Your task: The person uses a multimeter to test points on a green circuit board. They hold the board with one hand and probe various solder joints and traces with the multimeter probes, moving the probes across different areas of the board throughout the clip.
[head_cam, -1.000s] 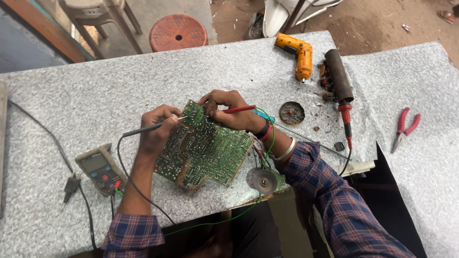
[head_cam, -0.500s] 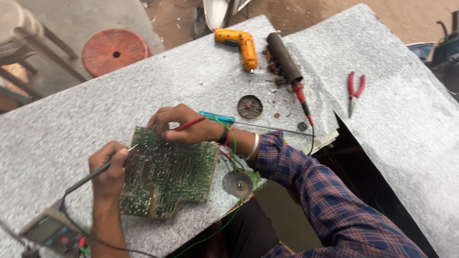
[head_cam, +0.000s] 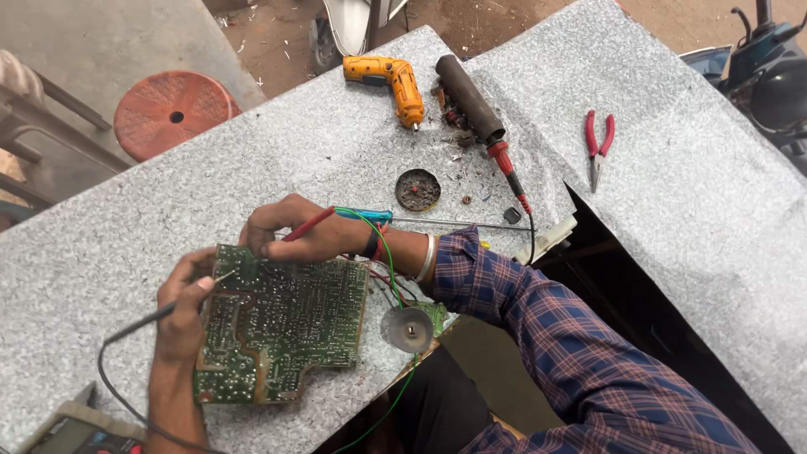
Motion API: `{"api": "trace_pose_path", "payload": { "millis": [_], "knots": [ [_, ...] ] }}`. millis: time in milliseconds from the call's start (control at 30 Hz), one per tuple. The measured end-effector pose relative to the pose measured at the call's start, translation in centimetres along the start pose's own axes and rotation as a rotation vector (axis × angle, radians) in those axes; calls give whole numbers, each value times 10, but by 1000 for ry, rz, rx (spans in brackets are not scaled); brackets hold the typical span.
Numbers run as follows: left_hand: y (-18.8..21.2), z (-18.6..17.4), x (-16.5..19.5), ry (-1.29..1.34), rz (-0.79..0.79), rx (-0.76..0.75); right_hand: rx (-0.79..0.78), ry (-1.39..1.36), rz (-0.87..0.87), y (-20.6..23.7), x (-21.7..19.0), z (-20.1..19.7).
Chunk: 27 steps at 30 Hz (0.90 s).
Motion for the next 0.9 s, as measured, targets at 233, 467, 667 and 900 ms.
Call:
{"api": "trace_pose_path", "payload": {
  "millis": [233, 467, 667, 900],
  "knots": [
    [5, 2, -1, -25, -15, 0, -6, -50, 70, -1, -3, 2],
    [6, 1, -4, -17, -8, 19, 0, -47, 29, 0, 0, 3],
    [9, 1, -2, -4, -11, 23, -9, 2, 45, 1, 7, 4],
    [7, 1, -1, -14, 14, 17, 3, -4, -20, 0, 8, 4]
  ]
}}
Point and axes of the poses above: each hand's wrist, its own y-axis away from the middle knuckle, its own z-axis out of the palm, x = y × z, the point moved 2 cm from there along -y, towards the middle knuckle, and after that the axes turned 1 degree about -x, right-handed, at the moved point
